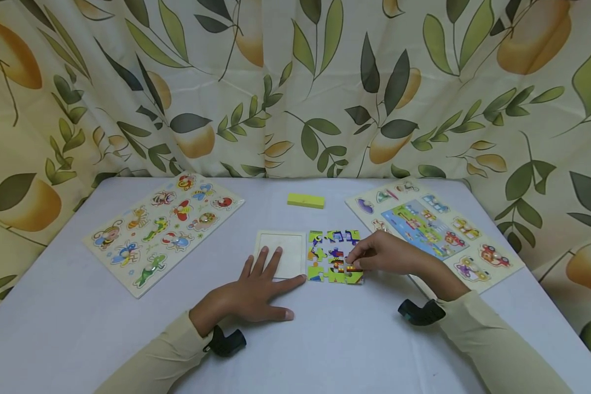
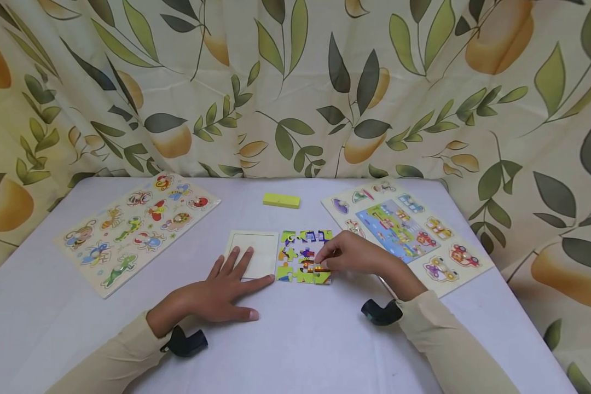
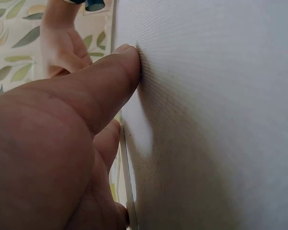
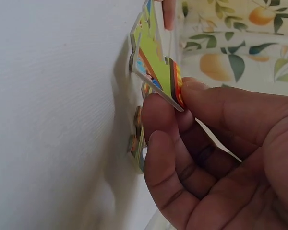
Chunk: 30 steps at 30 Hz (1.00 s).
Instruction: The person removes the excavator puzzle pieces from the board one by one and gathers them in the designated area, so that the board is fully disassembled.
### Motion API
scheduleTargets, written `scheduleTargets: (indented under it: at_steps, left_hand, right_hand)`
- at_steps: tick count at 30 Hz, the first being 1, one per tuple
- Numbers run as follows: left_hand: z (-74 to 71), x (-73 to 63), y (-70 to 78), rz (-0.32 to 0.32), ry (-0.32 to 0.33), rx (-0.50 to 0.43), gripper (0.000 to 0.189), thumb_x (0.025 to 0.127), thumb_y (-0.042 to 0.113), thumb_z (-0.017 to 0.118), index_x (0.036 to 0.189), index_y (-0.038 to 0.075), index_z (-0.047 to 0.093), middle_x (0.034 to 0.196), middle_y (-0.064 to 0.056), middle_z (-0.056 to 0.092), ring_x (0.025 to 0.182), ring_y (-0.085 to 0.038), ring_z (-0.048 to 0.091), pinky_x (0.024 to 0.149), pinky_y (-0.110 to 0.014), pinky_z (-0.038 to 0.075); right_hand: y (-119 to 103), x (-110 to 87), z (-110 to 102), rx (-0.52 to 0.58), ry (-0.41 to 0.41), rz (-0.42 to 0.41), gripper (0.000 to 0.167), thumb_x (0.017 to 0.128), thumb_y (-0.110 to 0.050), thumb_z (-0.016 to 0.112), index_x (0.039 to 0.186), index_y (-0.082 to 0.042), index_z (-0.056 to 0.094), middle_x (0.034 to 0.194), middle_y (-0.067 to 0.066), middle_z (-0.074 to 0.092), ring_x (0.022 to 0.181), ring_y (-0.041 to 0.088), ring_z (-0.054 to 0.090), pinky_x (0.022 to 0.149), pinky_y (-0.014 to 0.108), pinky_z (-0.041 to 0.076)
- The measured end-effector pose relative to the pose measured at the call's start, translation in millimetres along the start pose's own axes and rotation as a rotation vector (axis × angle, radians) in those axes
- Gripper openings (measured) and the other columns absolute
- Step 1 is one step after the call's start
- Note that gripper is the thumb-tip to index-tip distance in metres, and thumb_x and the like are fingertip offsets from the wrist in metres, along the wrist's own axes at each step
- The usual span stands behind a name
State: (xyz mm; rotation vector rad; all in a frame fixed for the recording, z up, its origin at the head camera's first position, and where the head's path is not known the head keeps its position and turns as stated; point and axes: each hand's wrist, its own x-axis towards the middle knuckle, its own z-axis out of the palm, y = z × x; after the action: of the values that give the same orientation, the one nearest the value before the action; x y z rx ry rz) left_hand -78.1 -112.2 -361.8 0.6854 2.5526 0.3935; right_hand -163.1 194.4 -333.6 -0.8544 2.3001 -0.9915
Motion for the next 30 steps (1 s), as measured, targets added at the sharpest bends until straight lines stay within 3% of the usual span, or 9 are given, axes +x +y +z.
scheduleTargets:
  at_steps: [9,25,30]
  left_hand:
    - [-0.6,-2.8,1.4,0.009,0.002,-0.016,0.07,0.09,0.057,0.06,0.151,0.04,0.033,0.16,-0.016,-0.014,0.141,-0.039,-0.023,0.109,-0.06,-0.011]
    - [0.5,-3.8,-0.8,0.003,0.006,-0.014,0.07,0.09,0.057,0.06,0.151,0.04,0.032,0.16,-0.016,-0.014,0.141,-0.039,-0.023,0.109,-0.06,-0.011]
    - [0.2,-3.3,-0.7,0.002,0.008,-0.019,0.07,0.09,0.058,0.06,0.151,0.04,0.032,0.16,-0.015,-0.014,0.141,-0.039,-0.024,0.109,-0.06,-0.011]
  right_hand:
    - [3.2,-4.0,2.2,-0.049,0.008,0.039,0.01,0.09,-0.002,0.067,0.093,-0.006,0.075,0.086,-0.001,0.07,0.075,0.014,0.056,0.066,0.024,0.046]
    - [-3.6,-1.6,2.1,-0.138,0.018,0.025,0.009,0.089,-0.004,0.069,0.091,-0.008,0.076,0.086,0.0,0.068,0.077,0.014,0.055,0.069,0.026,0.048]
    - [-1.2,-2.1,2.4,-0.137,0.02,0.044,0.01,0.089,-0.003,0.069,0.096,-0.006,0.075,0.084,-0.002,0.066,0.077,0.015,0.054,0.067,0.026,0.047]
